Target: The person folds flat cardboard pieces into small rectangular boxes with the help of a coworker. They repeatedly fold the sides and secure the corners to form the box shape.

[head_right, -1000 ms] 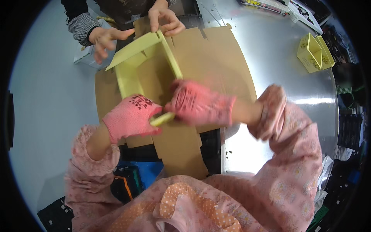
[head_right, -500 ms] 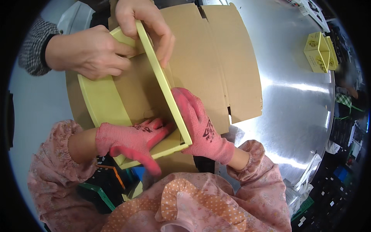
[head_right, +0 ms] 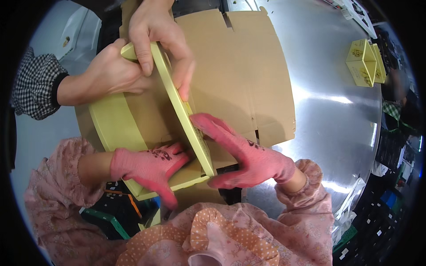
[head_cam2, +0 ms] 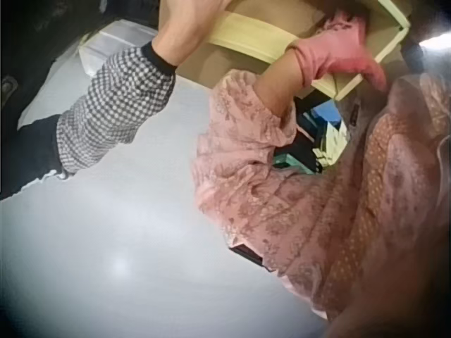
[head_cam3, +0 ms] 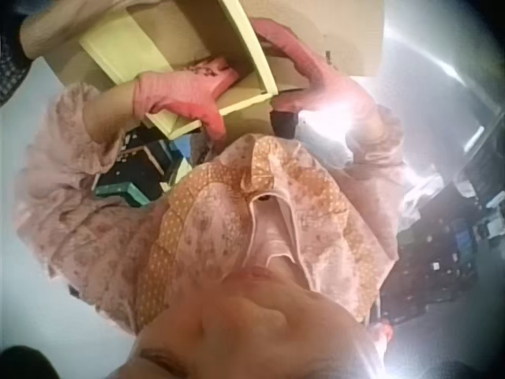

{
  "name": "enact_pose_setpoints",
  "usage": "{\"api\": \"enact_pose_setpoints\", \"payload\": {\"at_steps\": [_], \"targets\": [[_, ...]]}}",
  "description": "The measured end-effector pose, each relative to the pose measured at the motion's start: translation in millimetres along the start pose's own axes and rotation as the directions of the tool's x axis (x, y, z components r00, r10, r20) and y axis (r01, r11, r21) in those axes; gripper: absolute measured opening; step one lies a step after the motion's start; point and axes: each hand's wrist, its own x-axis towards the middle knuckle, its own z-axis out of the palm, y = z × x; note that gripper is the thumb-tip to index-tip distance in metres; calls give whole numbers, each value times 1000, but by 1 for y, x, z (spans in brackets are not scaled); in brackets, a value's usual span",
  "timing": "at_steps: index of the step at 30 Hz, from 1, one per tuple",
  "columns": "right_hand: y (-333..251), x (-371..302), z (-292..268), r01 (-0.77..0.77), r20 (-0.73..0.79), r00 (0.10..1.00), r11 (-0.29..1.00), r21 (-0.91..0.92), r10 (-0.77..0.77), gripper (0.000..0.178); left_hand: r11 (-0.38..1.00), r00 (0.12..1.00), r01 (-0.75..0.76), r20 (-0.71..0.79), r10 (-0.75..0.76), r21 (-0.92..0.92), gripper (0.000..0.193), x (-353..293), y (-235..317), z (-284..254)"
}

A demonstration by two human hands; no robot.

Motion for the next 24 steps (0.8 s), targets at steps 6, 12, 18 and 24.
{"api": "enact_pose_setpoints", "payload": {"at_steps": [6,12,18,24], "targets": [[-53,36,-10,366,253,924,478,-798,-285,40,946,930,-299,-260,259,-127,114,-5,-6,1],[-14,95,-29,700,592,714,340,-629,-374,18,925,913,-340,-295,282,-170,101,-8,-3,-4],[-3,119,-16,813,608,580,334,-477,-542,30,882,985,92,173,-12,-462,72,-11,3,-5],[5,130,-16,860,608,509,386,-334,-609,24,578,873,378,487,38,-723,58,-6,-13,-8]]}}
